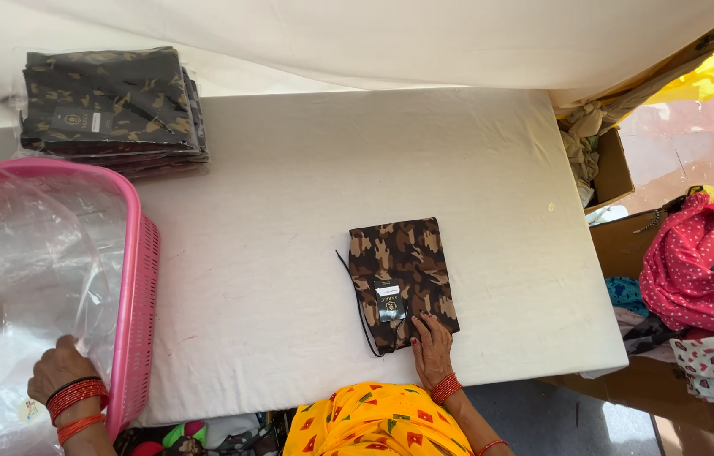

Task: The person folds a camouflage-patterned pair of pants on a white table, then places the folded pants into a clear plastic bag. The person repeats this process with a second pair of pants. A pink basket and a stack of already packaged pants are visible nearby.

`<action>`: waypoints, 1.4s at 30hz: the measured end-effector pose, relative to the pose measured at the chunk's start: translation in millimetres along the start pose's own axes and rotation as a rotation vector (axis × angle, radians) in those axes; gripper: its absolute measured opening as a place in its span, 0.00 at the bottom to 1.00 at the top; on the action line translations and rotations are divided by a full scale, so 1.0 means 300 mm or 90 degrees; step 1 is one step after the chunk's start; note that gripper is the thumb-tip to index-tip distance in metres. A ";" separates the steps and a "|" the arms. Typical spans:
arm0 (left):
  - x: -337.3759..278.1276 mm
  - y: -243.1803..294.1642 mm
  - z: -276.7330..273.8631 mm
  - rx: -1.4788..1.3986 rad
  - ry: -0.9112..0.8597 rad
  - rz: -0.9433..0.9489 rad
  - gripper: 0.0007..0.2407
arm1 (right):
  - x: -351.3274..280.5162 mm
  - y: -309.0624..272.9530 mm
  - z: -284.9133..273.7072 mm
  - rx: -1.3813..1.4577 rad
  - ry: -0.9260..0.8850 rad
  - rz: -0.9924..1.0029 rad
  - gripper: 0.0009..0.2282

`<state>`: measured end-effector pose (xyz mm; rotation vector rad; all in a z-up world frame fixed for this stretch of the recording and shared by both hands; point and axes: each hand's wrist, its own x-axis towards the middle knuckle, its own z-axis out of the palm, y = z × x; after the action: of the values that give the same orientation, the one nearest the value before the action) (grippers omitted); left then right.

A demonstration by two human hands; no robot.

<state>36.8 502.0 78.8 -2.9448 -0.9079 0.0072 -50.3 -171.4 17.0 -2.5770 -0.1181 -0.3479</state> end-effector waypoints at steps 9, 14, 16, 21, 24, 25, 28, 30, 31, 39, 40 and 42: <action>-0.225 0.482 -0.326 -0.043 0.294 0.346 0.06 | 0.022 0.074 -0.013 0.023 -0.013 -0.004 0.18; -0.523 0.879 -0.236 -0.072 0.138 0.761 0.19 | 0.064 0.087 -0.014 0.046 0.003 -0.042 0.18; -0.590 0.951 -0.112 -0.094 0.040 0.860 0.17 | 0.096 0.083 -0.018 0.060 -0.001 -0.034 0.18; -0.572 0.967 0.128 0.183 0.007 1.014 0.10 | 0.186 0.072 -0.022 0.509 -0.172 0.222 0.22; -0.462 0.932 0.140 0.313 0.022 0.945 0.10 | 0.198 0.118 0.025 0.622 -0.167 0.307 0.24; -0.442 0.941 0.072 0.314 0.022 0.946 0.10 | 0.195 0.139 0.031 0.622 -0.167 0.307 0.24; -0.402 0.951 -0.041 0.370 -0.177 0.699 0.08 | 0.188 0.194 0.035 0.536 -0.147 0.353 0.23; -0.411 0.939 0.009 -0.046 -0.001 0.518 0.12 | 0.181 0.228 0.011 0.260 -0.019 0.250 0.19; -0.394 0.914 0.245 -0.046 -0.003 0.517 0.12 | 0.184 0.250 0.000 0.260 -0.021 0.250 0.19; -0.638 1.135 0.088 -0.139 -0.373 0.236 0.20 | 0.215 0.337 -0.026 0.081 -0.137 0.397 0.33; -0.657 1.153 0.024 -0.138 -0.374 0.233 0.20 | 0.222 0.331 -0.027 0.081 -0.140 0.397 0.33; -0.685 1.196 -0.107 -0.074 -0.402 0.239 0.30 | 0.251 0.320 -0.030 0.094 -0.153 0.415 0.34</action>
<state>69.5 88.5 87.1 -3.2137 -0.3695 0.9724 34.7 -256.8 -3.0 -2.3380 0.5766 0.2067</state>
